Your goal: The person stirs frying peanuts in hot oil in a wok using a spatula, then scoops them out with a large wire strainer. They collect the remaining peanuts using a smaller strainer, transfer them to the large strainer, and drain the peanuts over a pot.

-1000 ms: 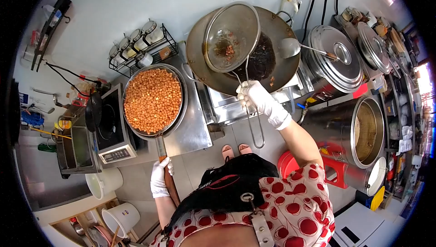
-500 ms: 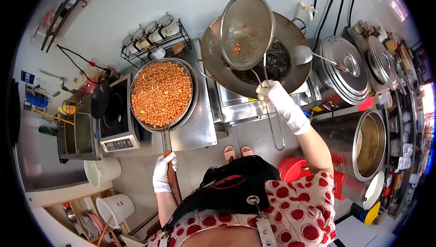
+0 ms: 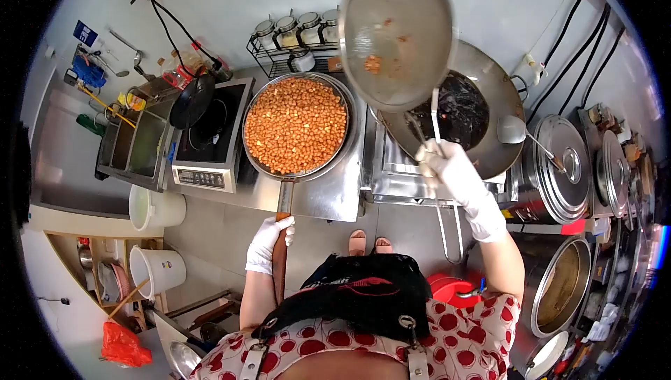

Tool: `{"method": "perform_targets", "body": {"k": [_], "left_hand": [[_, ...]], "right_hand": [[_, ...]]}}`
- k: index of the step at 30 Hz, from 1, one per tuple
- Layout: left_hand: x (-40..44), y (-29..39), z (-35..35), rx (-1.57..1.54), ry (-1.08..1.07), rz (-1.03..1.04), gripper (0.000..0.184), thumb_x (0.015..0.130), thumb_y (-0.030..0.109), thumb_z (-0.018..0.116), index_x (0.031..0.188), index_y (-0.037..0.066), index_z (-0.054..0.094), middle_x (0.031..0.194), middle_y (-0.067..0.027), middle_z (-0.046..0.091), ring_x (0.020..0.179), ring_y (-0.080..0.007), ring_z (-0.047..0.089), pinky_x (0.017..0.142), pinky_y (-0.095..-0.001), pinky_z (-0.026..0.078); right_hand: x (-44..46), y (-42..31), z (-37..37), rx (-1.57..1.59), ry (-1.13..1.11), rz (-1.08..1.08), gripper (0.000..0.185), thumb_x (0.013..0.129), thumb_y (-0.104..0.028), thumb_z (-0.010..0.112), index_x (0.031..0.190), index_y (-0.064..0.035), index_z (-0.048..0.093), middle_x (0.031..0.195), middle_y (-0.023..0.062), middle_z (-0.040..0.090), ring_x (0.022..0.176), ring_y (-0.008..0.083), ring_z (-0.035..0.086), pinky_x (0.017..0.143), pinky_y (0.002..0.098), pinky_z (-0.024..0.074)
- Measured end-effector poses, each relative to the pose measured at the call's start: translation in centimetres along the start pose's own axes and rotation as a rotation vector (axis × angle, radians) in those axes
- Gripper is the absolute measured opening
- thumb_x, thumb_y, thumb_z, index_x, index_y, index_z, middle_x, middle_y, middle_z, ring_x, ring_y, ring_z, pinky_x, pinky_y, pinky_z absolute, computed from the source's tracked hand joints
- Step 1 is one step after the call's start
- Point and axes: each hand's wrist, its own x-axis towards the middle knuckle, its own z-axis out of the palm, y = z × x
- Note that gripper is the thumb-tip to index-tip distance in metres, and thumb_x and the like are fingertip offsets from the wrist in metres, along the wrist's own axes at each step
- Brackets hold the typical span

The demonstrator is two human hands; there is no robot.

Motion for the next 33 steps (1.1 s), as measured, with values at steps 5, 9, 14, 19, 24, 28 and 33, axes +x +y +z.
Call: {"method": "perform_targets", "body": {"k": [5, 9, 14, 19, 24, 28, 33], "left_hand": [[0.5, -0.3, -0.4, -0.042, -0.002, -0.028, 0.015, 0.089, 0.015, 0.064, 0.087, 0.003, 0.056, 0.064, -0.0032, 0.052, 0.052, -0.0142, 0.049, 0.049, -0.0282, 0.04], [0.1, -0.4, -0.4, -0.068, -0.021, -0.032, 0.015, 0.089, 0.016, 0.064, 0.088, 0.003, 0.056, 0.064, -0.0036, 0.053, 0.052, -0.0143, 0.049, 0.048, -0.0283, 0.04], [0.3, -0.6, -0.5, -0.051, -0.022, -0.022, 0.016, 0.089, 0.016, 0.063, 0.09, 0.003, 0.056, 0.065, -0.0039, 0.053, 0.052, -0.0145, 0.049, 0.048, -0.0286, 0.04], [0.2, -0.6, -0.5, -0.056, -0.01, -0.012, 0.016, 0.089, 0.017, 0.064, 0.089, 0.003, 0.056, 0.065, -0.0036, 0.053, 0.052, -0.0144, 0.049, 0.048, -0.0282, 0.04], [-0.4, -0.6, -0.3, -0.045, 0.001, -0.022, 0.015, 0.089, 0.016, 0.063, 0.088, 0.003, 0.056, 0.065, -0.0036, 0.053, 0.052, -0.0144, 0.049, 0.048, -0.028, 0.04], [-0.4, -0.5, -0.4, -0.033, -0.018, -0.01, 0.016, 0.09, 0.017, 0.063, 0.087, 0.004, 0.055, 0.065, -0.0031, 0.052, 0.052, -0.014, 0.048, 0.049, -0.0277, 0.04], [-0.2, -0.4, -0.4, 0.002, -0.003, -0.005, 0.016, 0.09, 0.017, 0.062, 0.086, 0.004, 0.054, 0.065, -0.0029, 0.052, 0.052, -0.0139, 0.048, 0.049, -0.0278, 0.04]], "right_hand": [[3.9, 0.0, 5.0, -0.235, -0.092, -0.004, 0.009, 0.092, -0.005, 0.044, 0.091, -0.0014, 0.053, 0.058, 0.0013, 0.049, 0.041, 0.0108, 0.046, 0.038, 0.0262, 0.0411], [6.0, 0.7, 7.5, -0.658, -0.014, -0.233, 0.011, 0.087, -0.002, 0.046, 0.086, 0.0, 0.056, 0.056, 0.0109, 0.054, 0.045, 0.0214, 0.056, 0.044, 0.0341, 0.0447], [8.3, 3.0, 7.4, -0.855, 0.083, -0.507, 0.011, 0.085, -0.001, 0.046, 0.084, 0.0011, 0.057, 0.063, 0.0222, 0.058, 0.057, 0.0348, 0.062, 0.056, 0.0405, 0.0482], [7.6, 1.1, 7.3, -0.754, 0.019, -0.359, 0.012, 0.086, -0.002, 0.046, 0.086, 0.002, 0.057, 0.065, 0.0215, 0.057, 0.061, 0.0343, 0.058, 0.057, 0.0406, 0.0468], [7.1, 1.5, 7.6, -0.843, 0.073, -0.32, 0.013, 0.085, -0.005, 0.05, 0.087, 0.0024, 0.06, 0.075, 0.0291, 0.06, 0.079, 0.0445, 0.061, 0.069, 0.0474, 0.0495], [7.0, 1.9, 7.4, -0.86, 0.076, -0.329, 0.012, 0.084, -0.005, 0.05, 0.088, 0.0016, 0.06, 0.077, 0.0282, 0.061, 0.081, 0.0448, 0.061, 0.071, 0.0478, 0.0492], [6.7, 1.6, 7.7, -0.809, 0.064, -0.251, 0.013, 0.084, -0.003, 0.049, 0.088, 0.0017, 0.06, 0.079, 0.0299, 0.06, 0.083, 0.0453, 0.06, 0.072, 0.0464, 0.0488]]}}
